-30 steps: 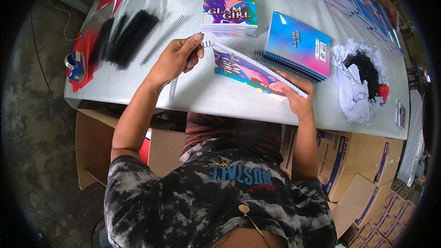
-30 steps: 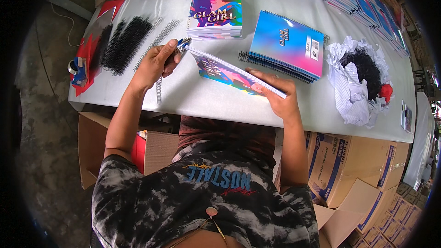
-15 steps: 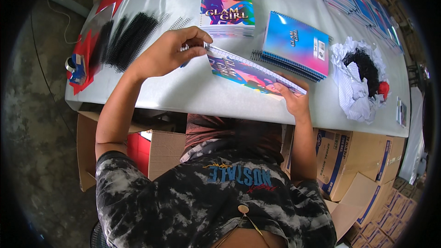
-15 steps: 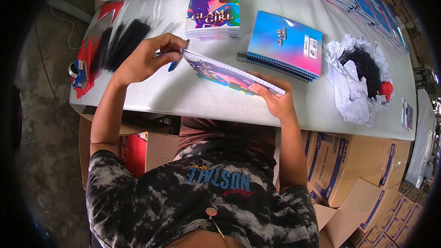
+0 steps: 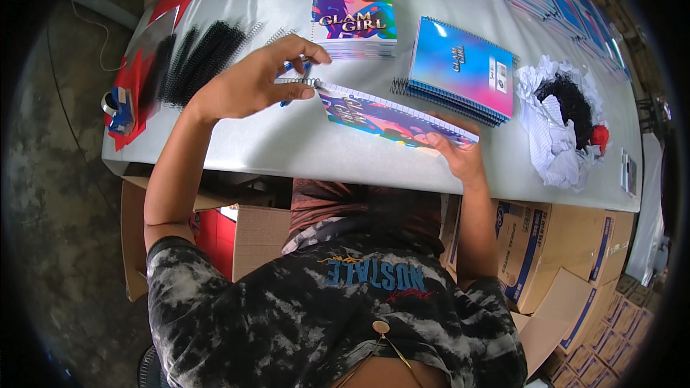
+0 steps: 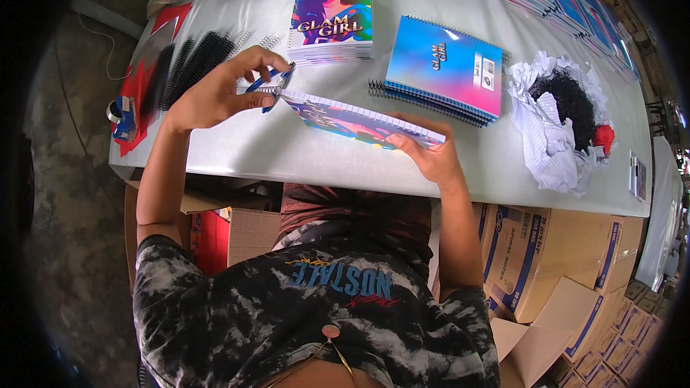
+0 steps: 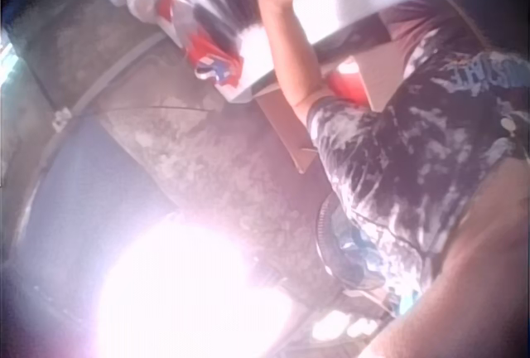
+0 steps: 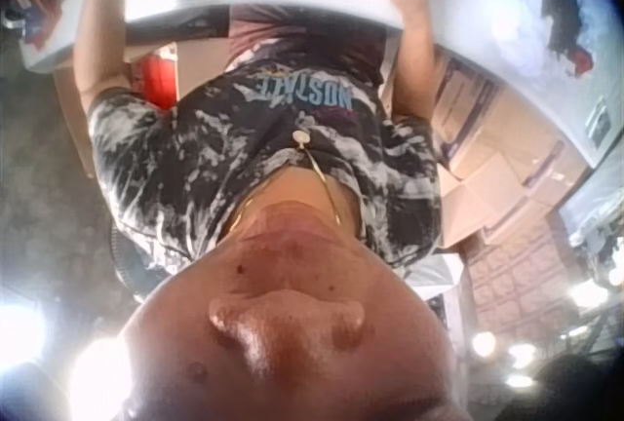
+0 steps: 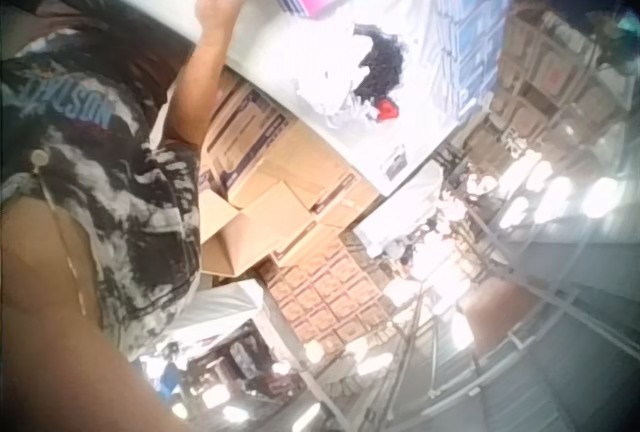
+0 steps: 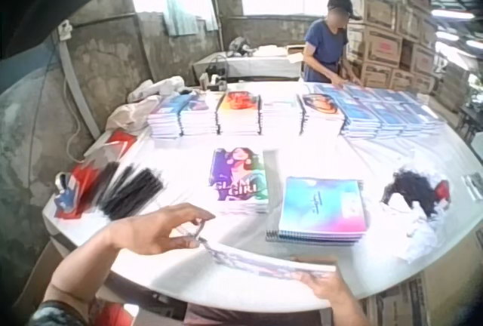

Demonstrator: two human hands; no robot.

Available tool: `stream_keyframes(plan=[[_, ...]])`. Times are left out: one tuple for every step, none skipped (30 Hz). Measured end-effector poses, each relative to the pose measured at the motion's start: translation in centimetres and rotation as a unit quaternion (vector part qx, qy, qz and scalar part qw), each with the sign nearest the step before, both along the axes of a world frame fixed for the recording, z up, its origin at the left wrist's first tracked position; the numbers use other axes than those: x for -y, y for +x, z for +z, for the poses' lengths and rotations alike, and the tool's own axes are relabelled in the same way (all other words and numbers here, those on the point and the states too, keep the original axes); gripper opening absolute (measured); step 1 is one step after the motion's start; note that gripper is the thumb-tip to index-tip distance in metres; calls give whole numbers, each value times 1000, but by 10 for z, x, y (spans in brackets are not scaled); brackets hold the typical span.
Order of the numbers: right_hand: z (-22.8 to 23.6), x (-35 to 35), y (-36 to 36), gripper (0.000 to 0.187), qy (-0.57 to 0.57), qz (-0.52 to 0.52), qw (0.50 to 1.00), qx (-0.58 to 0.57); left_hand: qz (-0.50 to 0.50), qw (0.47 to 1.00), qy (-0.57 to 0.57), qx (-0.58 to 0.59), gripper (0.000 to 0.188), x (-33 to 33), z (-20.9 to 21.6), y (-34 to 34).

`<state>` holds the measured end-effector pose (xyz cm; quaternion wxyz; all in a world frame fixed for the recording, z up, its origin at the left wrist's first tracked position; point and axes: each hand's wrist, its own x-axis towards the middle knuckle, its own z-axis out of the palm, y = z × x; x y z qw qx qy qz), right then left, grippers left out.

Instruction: The person repeatedly picks up a notebook cover and a spiral binding, inserts the spiral into the cover, and places the assembled notebook on a growing stack. The process is repeated for multiple identical notebooks on a white table.

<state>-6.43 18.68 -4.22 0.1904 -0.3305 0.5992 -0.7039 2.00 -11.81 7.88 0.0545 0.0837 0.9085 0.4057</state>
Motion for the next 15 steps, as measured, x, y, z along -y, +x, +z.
stream_keyframes(plan=[[-2,2,2,25,2,-15,1000,-23,-11,998,-38,-47,21,-2,-4,1],[-3,3,3,24,3,-31,998,-46,-22,992,-75,-94,21,-5,-4,2],[-2,4,4,24,6,-35,996,-76,-63,988,-136,-41,22,-3,2,1],[2,6,6,24,9,-40,994,-105,-42,976,-193,-89,22,-8,4,0],[4,8,7,23,12,-45,990,-133,-21,959,-248,-135,22,-14,5,1],[3,10,8,24,19,-57,985,-162,-1,936,-302,-181,21,-20,4,0],[3,12,9,25,24,-67,979,-191,39,915,-315,-247,18,-26,1,0],[3,14,10,25,30,-78,972,-220,16,913,-327,-244,19,-25,-2,2],[5,16,12,28,27,-80,970,-227,-7,910,-338,-241,20,-22,-5,5],[3,17,14,28,19,-84,968,-236,-32,906,-348,-238,21,-21,-6,6],[-1,17,15,29,11,-87,966,-244,-27,915,-380,-137,31,-22,-3,7],[-3,18,16,30,2,-91,963,-253,7,905,-375,-198,36,-25,-4,7],[-2,20,19,33,8,-106,959,-261,41,892,-369,-258,42,-30,-7,6],[-3,22,21,32,4,-111,958,-265,75,874,-361,-316,47,-33,-10,6],[-5,22,22,32,0,-116,956,-269,135,838,-374,-373,67,-29,-25,6]])
